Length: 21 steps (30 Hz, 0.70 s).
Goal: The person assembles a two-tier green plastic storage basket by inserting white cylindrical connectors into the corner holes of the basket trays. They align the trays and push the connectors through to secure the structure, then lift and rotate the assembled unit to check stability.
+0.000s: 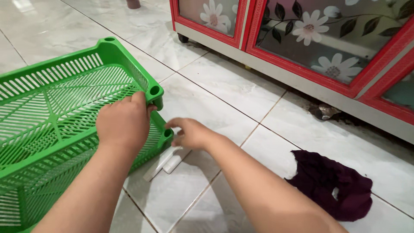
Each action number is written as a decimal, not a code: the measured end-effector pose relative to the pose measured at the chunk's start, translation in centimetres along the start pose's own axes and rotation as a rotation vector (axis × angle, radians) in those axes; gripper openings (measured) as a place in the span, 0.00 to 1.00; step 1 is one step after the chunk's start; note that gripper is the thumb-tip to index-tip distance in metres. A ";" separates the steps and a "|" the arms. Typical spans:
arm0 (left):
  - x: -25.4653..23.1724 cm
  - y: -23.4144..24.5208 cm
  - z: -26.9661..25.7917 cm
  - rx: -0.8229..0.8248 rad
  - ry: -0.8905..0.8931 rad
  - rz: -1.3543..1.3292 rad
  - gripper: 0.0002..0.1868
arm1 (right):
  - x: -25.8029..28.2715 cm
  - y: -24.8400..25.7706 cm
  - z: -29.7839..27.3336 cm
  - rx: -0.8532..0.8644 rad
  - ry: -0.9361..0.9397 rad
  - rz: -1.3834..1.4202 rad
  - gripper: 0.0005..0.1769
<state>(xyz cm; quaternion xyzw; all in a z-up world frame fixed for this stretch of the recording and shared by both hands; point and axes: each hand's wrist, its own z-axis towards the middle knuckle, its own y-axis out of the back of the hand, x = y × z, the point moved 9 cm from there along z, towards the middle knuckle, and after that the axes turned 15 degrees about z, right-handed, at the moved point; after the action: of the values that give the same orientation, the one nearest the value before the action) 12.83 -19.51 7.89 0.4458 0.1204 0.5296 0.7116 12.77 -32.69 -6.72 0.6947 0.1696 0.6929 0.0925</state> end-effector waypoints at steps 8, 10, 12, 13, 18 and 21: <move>0.1 0.3 -0.3 -0.072 -0.022 -0.024 0.14 | -1.0 -1.4 -1.3 0.002 -0.020 -0.146 0.36; 0.1 0.4 -0.2 -0.072 -0.023 -0.036 0.14 | -1.3 -1.2 -1.5 -0.022 -0.057 -0.197 0.32; 0.0 0.4 -0.2 -0.060 -0.023 -0.030 0.14 | -1.0 -1.3 -1.9 -0.022 -0.025 -0.184 0.27; 0.0 0.3 -0.2 -0.053 -0.023 -0.027 0.14 | -0.8 -1.4 -2.1 -0.022 -0.010 -0.177 0.24; 0.0 0.6 -0.5 -0.102 -0.036 -0.018 0.14 | -1.0 -2.1 -2.4 -0.051 -0.005 -0.535 0.14; 0.7 0.4 -0.5 -0.098 -0.037 0.011 0.15 | -0.1 -3.5 -2.4 -0.052 0.201 -0.684 0.11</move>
<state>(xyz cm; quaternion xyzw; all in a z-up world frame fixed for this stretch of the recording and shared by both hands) 12.51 -18.63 8.16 0.4208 0.0785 0.5304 0.7317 10.00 -29.73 -8.08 0.5233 0.3831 0.6908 0.3195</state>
